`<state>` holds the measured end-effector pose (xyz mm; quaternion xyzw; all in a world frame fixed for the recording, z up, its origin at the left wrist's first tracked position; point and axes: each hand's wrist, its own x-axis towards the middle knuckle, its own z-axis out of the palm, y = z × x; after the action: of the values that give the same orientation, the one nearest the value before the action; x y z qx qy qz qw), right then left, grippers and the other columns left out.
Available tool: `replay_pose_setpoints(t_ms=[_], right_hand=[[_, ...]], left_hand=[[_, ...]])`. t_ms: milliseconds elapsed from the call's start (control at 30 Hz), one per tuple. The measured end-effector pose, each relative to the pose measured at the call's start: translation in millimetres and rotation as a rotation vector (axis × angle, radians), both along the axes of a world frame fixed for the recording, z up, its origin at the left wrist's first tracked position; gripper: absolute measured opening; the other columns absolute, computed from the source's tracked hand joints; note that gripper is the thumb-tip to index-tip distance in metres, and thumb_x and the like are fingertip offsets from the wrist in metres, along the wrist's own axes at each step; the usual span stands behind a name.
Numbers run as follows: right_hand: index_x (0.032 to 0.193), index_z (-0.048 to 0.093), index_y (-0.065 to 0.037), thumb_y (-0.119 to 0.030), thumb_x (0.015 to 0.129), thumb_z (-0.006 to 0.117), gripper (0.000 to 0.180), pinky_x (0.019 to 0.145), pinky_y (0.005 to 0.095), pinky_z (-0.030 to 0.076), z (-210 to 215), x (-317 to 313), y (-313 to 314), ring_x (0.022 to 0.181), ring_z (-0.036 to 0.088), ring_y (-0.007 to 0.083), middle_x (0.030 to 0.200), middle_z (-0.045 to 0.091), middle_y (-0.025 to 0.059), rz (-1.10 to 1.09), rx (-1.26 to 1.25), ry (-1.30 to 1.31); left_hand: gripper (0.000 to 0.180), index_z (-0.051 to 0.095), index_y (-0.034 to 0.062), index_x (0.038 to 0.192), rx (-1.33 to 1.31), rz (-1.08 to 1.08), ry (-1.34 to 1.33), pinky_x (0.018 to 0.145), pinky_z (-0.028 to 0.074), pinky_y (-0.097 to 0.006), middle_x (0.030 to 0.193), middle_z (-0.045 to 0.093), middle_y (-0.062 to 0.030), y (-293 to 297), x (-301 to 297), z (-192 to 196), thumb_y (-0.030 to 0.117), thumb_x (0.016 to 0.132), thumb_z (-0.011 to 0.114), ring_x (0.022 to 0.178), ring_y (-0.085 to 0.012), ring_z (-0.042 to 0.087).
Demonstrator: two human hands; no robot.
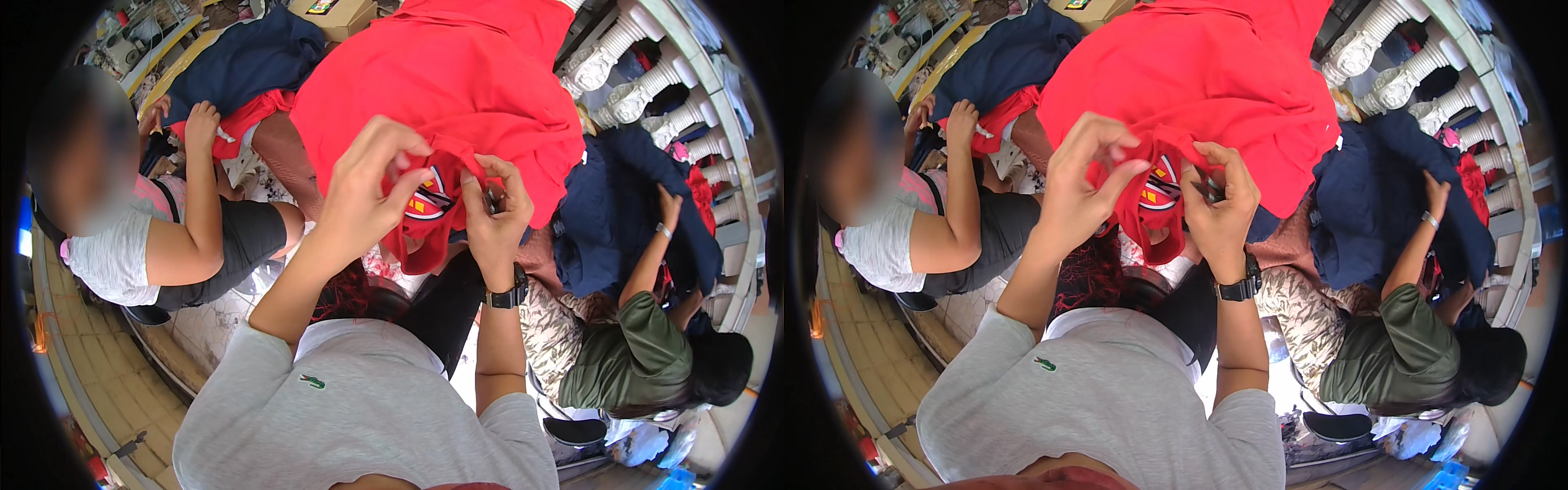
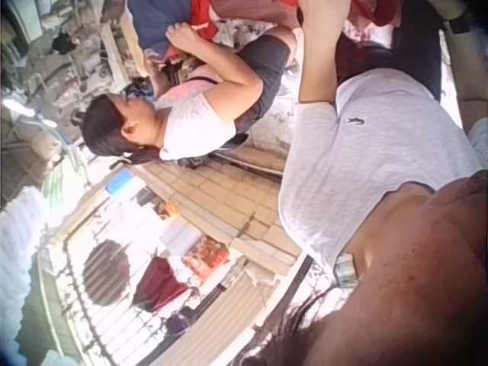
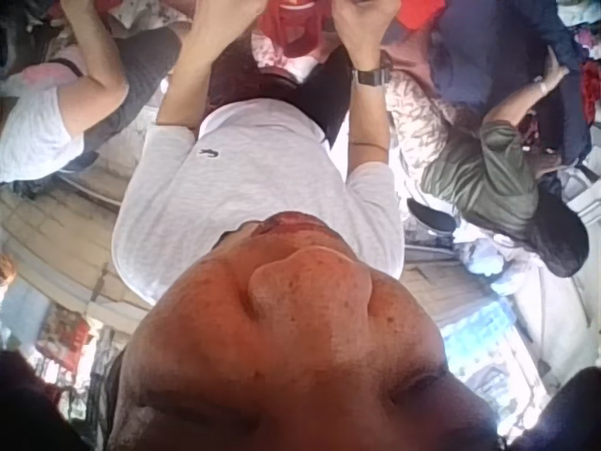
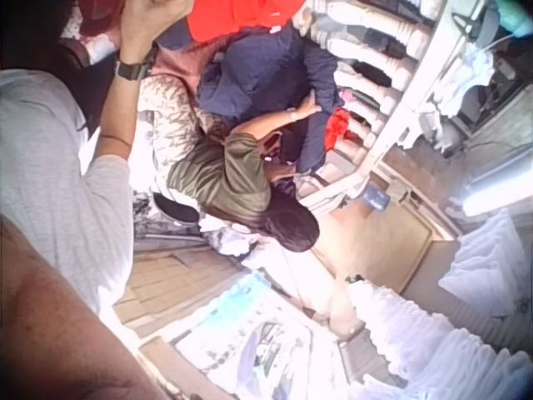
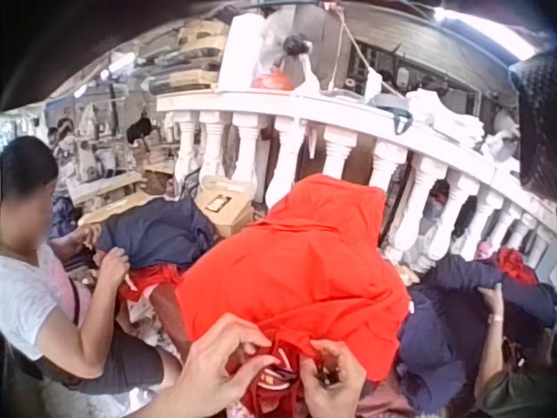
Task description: The person uses a small pair of scissors to trim loose threads and tags from a red garment held in their hands. They repeatedly adjust the fabric to access different areas for trimming while seated in a workspace with other people nearby.
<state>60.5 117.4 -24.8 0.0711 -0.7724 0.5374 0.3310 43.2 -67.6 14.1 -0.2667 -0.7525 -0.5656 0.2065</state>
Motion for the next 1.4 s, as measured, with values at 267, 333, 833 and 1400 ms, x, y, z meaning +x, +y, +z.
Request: replay_pose_setpoints(t_ms=[267,333,833,1400], right_hand=[[0.103,0.069,-0.002,0.005,0.079,0.072,0.025,0.052,0.0241,0.037,1,0,8,0.061,0.05,0.008,0.083,0.064,0.0051,-0.018,0.042,-0.027],[0.103,0.069,-0.001,0.003,0.081,0.073,0.023,0.053,0.0239,0.037,-4,-4,13,0.061,0.05,0.0081,0.083,0.064,0.0052,-0.001,0.01,-0.029],[0.1,0.061,0.002,-0.035,0.109,0.041,0.043,0.054,0.0289,0.035,17,33,-5,0.06,0.041,0.0092,0.064,0.043,0.0019,0.188,-0.227,-0.485],[0.086,0.062,0.003,-0.03,0.106,0.047,0.042,0.057,0.0325,0.035,9,22,-3,0.061,0.041,0.0122,0.062,0.043,0.0029,0.133,-0.191,-0.574]], left_hand=[[0.019,0.068,-0.0009,0.099,0.007,-0.068,0.338,0.067,0.055,-0.032,0.099,0.061,-0.0131,42,-37,-31,-0.012,0.083,0.066,0.084,-0.0222,0.067],[0.017,0.068,-0.0019,0.096,0.05,-0.103,0.329,0.066,0.055,-0.032,0.097,0.06,-0.0129,46,-44,-39,-0.013,0.083,0.064,0.083,-0.0227,0.067],[0.006,0.057,-0.0015,0.093,0.09,-0.101,0.022,0.068,0.048,-0.029,0.086,0.058,-0.0086,56,-34,-55,-0.007,0.093,0.059,0.077,-0.0172,0.06],[0.007,0.059,-0.0019,0.089,0.241,-0.147,-0.087,0.067,0.046,-0.027,0.085,0.059,-0.0061,56,-34,-61,-0.002,0.093,0.064,0.073,-0.0123,0.056]])
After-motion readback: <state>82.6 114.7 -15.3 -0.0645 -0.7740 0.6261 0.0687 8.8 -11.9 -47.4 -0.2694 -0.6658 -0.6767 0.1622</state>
